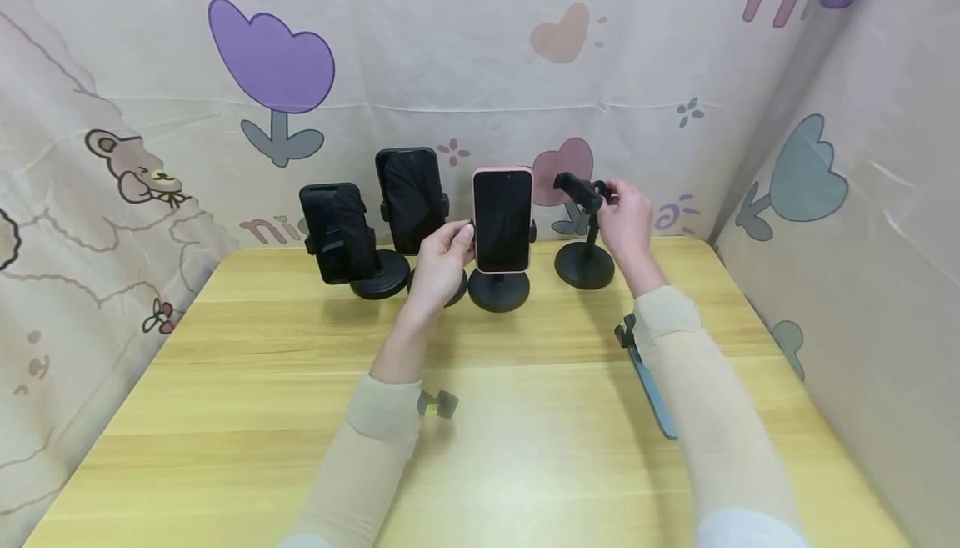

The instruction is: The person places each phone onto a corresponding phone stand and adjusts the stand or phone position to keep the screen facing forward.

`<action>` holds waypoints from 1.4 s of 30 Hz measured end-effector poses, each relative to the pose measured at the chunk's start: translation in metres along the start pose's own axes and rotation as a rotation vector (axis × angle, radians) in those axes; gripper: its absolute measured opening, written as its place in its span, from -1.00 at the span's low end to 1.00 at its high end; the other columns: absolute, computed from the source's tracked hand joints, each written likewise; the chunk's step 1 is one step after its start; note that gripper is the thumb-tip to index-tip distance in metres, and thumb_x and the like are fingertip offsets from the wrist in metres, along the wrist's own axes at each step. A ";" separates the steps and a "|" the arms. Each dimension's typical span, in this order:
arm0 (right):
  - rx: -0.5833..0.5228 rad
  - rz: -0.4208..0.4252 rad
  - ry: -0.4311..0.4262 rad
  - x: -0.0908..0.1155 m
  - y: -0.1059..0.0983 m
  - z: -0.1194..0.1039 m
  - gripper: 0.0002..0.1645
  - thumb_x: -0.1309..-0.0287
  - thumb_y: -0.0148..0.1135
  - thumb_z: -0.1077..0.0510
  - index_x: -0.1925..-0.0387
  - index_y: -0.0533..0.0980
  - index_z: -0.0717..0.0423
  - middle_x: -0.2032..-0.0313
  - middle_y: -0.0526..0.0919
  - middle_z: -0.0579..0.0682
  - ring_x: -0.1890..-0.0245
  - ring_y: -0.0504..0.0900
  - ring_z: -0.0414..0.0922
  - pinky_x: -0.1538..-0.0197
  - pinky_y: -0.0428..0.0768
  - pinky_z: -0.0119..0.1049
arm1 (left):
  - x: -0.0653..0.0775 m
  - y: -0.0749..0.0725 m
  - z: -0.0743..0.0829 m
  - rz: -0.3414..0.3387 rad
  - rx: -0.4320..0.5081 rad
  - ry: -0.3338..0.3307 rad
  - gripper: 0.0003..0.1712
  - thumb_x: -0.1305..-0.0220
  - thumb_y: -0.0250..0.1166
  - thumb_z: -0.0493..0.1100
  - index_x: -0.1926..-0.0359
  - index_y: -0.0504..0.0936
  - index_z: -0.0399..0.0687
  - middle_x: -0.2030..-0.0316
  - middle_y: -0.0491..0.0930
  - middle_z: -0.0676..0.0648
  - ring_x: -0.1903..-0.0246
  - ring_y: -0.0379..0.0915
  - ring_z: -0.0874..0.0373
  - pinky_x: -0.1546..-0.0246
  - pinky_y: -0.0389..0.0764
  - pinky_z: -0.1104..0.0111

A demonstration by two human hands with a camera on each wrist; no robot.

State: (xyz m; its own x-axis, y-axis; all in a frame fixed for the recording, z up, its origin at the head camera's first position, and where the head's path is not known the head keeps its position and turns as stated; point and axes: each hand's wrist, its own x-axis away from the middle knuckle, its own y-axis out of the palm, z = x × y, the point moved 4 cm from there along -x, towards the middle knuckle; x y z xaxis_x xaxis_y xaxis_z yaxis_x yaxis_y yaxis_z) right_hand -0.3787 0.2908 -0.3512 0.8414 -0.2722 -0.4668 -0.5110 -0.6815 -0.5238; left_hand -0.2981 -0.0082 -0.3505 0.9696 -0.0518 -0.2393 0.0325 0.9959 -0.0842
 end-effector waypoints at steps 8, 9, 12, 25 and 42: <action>0.006 0.043 -0.176 0.029 0.000 -0.008 -0.49 -0.11 0.18 0.60 -0.13 0.60 0.43 -0.07 0.68 0.40 -0.07 0.68 0.37 -0.29 0.55 0.16 | 0.001 0.000 -0.002 0.000 0.009 -0.006 -0.60 -0.62 0.10 -0.16 -0.28 0.58 -0.31 -0.12 0.69 -0.26 -0.09 0.69 -0.07 -0.20 0.63 0.14; 0.007 0.052 -0.206 0.033 0.000 -0.009 -0.49 -0.08 0.18 0.61 -0.11 0.61 0.44 -0.05 0.68 0.41 -0.06 0.68 0.38 -0.27 0.56 0.18 | 0.001 0.000 -0.002 0.001 0.009 -0.005 -0.60 -0.62 0.10 -0.16 -0.28 0.58 -0.31 -0.12 0.69 -0.27 -0.09 0.69 -0.07 -0.20 0.63 0.14; -0.010 0.071 -0.279 0.046 -0.001 -0.014 -0.49 -0.03 0.13 0.65 -0.05 0.63 0.42 0.02 0.71 0.41 0.00 0.68 0.39 -0.23 0.57 0.21 | 0.001 -0.001 -0.003 0.002 0.003 -0.003 -0.60 -0.62 0.10 -0.16 -0.28 0.58 -0.31 -0.12 0.69 -0.27 -0.10 0.68 -0.07 -0.20 0.63 0.14; -0.145 0.080 -0.329 0.081 -0.003 -0.028 -0.71 -0.33 0.15 0.47 0.00 0.68 0.31 0.10 0.79 0.22 -0.02 0.75 0.21 -0.10 0.42 -0.70 | 0.010 -0.002 0.010 0.050 -0.446 0.105 -0.57 -0.64 0.07 -0.08 -0.30 0.54 -0.23 0.01 0.69 -0.19 0.04 0.63 -0.05 -0.09 0.67 0.08; -0.122 0.009 -0.232 0.068 0.000 -0.022 -0.67 -0.41 0.14 0.39 -0.03 0.71 0.08 -0.01 0.78 0.09 -0.11 0.71 0.13 -0.08 0.59 -0.06 | 0.040 0.047 0.046 0.212 -0.403 0.787 -0.77 -0.47 0.21 -0.31 -0.05 0.67 -0.30 0.03 0.63 -0.20 0.14 0.66 0.09 0.10 0.65 0.54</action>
State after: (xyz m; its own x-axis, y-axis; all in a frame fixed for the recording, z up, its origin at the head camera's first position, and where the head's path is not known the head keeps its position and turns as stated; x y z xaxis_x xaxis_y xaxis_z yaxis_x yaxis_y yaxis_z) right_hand -0.3180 0.2575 -0.3672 0.7672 -0.1249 -0.6292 -0.4813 -0.7604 -0.4360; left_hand -0.2470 0.0403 -0.3190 0.4946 -0.0530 -0.8675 -0.3585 0.8968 -0.2592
